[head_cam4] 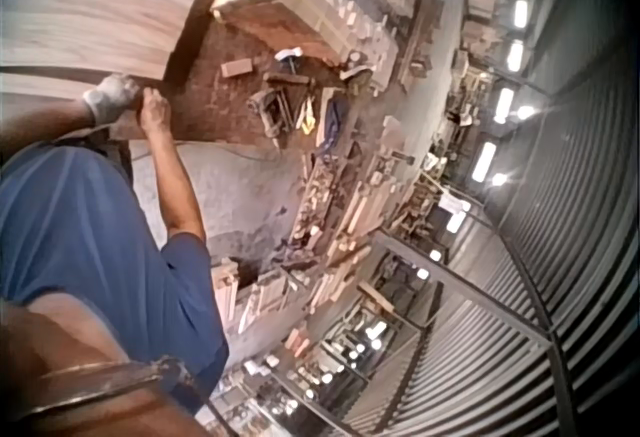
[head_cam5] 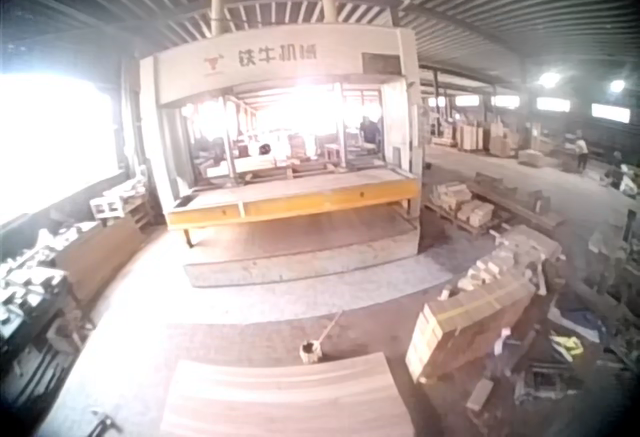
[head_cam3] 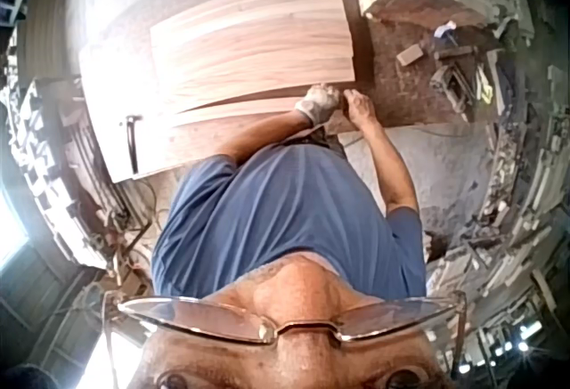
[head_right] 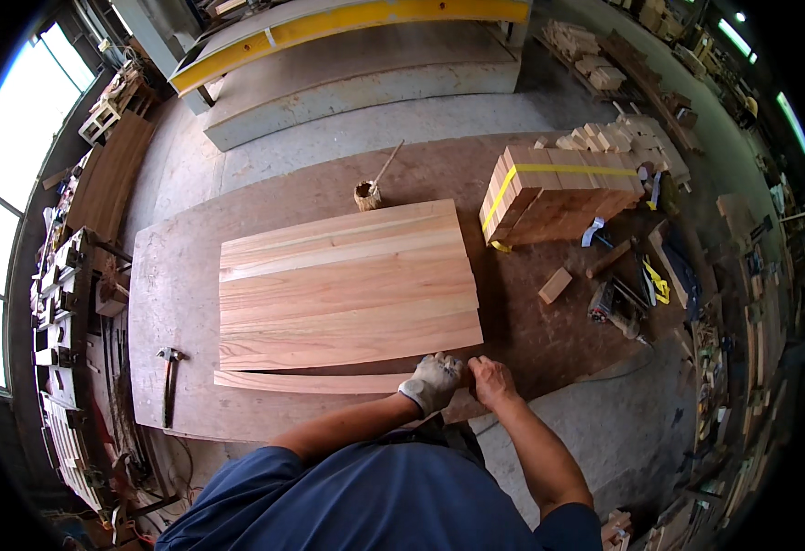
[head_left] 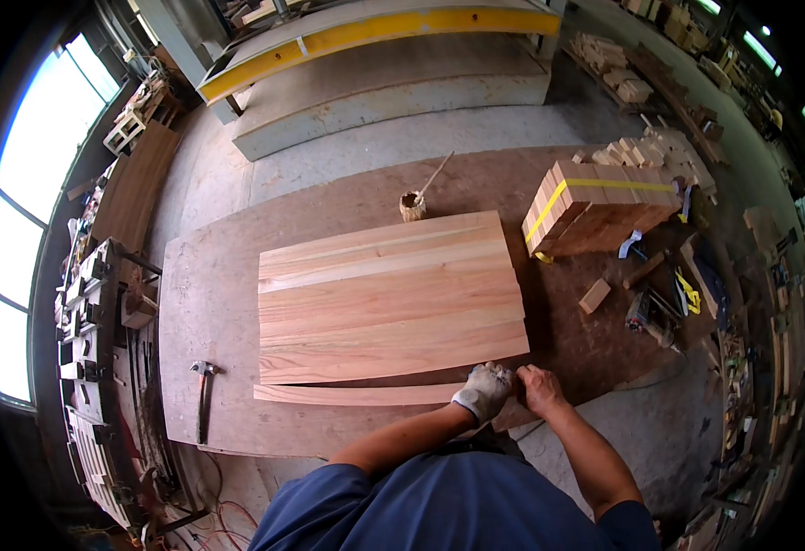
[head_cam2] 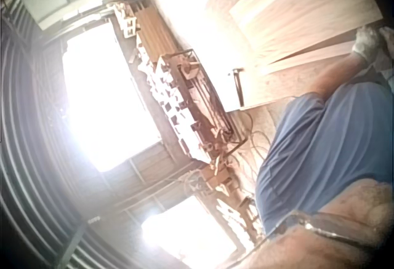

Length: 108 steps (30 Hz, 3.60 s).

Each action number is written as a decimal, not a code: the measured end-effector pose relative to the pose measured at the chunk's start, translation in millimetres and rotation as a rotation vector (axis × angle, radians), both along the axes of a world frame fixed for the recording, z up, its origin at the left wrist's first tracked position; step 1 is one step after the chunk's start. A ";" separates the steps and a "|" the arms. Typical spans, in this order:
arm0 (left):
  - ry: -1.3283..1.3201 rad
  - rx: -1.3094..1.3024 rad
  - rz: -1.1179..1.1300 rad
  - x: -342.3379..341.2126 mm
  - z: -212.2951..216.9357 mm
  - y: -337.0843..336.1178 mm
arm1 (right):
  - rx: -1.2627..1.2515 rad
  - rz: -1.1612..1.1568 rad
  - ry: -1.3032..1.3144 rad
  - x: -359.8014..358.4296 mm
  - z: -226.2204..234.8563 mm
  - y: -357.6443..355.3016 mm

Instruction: The person applies glue to small wooden blocks and attaches them to a larger wooden panel using a nail gun. The process is repeated for multiple blocks, securing them in place on the panel.

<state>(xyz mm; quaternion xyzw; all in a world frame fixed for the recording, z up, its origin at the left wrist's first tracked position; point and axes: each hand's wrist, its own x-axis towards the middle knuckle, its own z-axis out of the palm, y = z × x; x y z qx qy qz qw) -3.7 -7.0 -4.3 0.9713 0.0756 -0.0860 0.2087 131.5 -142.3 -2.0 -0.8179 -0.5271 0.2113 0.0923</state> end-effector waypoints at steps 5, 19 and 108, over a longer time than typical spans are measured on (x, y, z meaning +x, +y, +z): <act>0.035 -0.003 -0.025 1.6 12.9 3.5 | -0.008 0.014 -0.004 -0.8 3.6 0.1; -0.021 0.007 -0.014 -0.1 3.4 0.7 | 0.026 0.002 -0.009 -1.0 -0.1 0.4; -0.092 0.041 -0.161 40.1 -21.7 -18.3 | -0.059 -1.912 0.686 -501.3 -188.9 -275.5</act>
